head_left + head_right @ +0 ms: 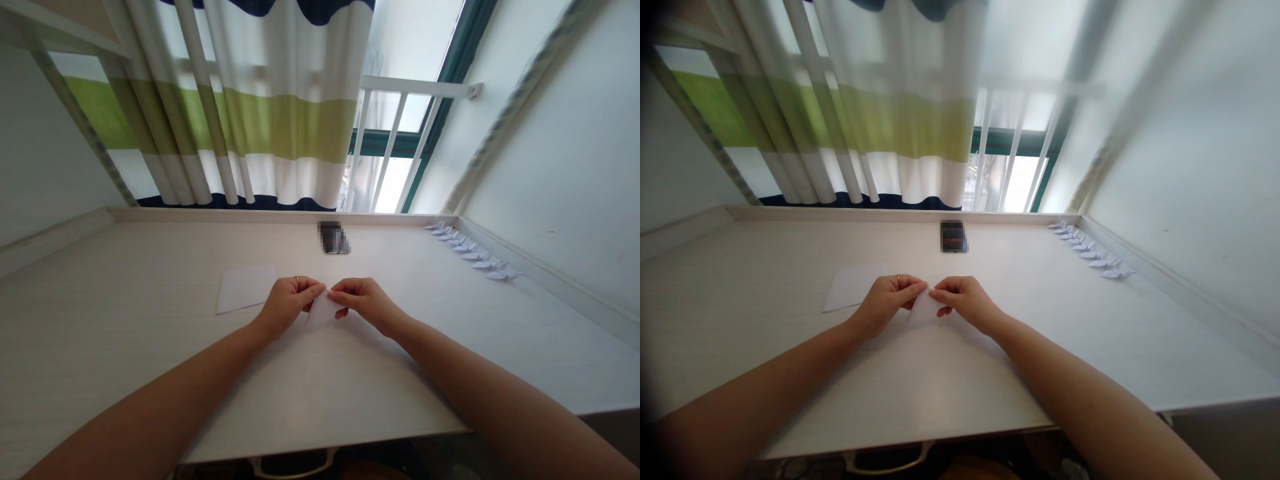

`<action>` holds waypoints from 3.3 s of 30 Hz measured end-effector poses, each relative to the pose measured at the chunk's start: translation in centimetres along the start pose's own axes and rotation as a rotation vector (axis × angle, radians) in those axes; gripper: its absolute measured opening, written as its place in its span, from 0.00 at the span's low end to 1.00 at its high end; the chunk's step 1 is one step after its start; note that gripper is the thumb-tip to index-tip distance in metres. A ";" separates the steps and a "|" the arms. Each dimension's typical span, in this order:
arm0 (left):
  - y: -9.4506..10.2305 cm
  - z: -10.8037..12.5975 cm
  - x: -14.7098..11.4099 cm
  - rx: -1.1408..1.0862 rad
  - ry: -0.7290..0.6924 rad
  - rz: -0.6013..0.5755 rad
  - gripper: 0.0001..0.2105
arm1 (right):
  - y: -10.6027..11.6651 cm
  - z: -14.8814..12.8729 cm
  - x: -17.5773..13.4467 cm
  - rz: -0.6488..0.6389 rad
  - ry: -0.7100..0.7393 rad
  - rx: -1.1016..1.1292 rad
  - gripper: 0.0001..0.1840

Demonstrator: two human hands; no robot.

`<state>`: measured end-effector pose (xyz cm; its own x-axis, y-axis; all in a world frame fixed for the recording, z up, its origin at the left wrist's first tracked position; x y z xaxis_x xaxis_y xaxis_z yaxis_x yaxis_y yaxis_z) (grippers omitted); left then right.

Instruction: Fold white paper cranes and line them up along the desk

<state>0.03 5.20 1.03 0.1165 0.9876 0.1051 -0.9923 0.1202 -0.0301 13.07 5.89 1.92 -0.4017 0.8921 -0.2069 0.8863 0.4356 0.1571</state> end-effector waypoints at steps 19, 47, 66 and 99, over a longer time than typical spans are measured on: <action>-0.3 -0.3 -0.1 -0.077 0.050 -0.056 0.12 | 0.3 0.0 0.2 0.043 0.023 -0.015 0.14; -0.2 -0.5 0.1 0.016 0.080 -0.063 0.11 | 0.3 0.2 0.1 0.083 -0.012 -0.045 0.11; -0.3 -0.5 0.2 0.108 -0.010 -0.072 0.09 | 0.3 0.3 0.1 0.105 -0.060 0.014 0.09; 0.7 0.4 0.6 0.056 0.010 -0.011 0.11 | 1.1 -0.4 0.0 -0.026 -0.108 -0.025 0.08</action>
<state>-0.62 5.85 1.46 0.1270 0.9873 0.0953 -0.9918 0.1251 0.0263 13.99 6.39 2.49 -0.3961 0.8629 -0.3137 0.8695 0.4624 0.1739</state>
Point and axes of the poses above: each hand's wrist, its own x-axis towards the middle knuckle, its own y-axis out of the back of the hand, z = x × y, the point moved 6 cm from there along x, towards the middle knuckle, and after that the axes turned 7 degrees about -y, right-handed, at the moved point
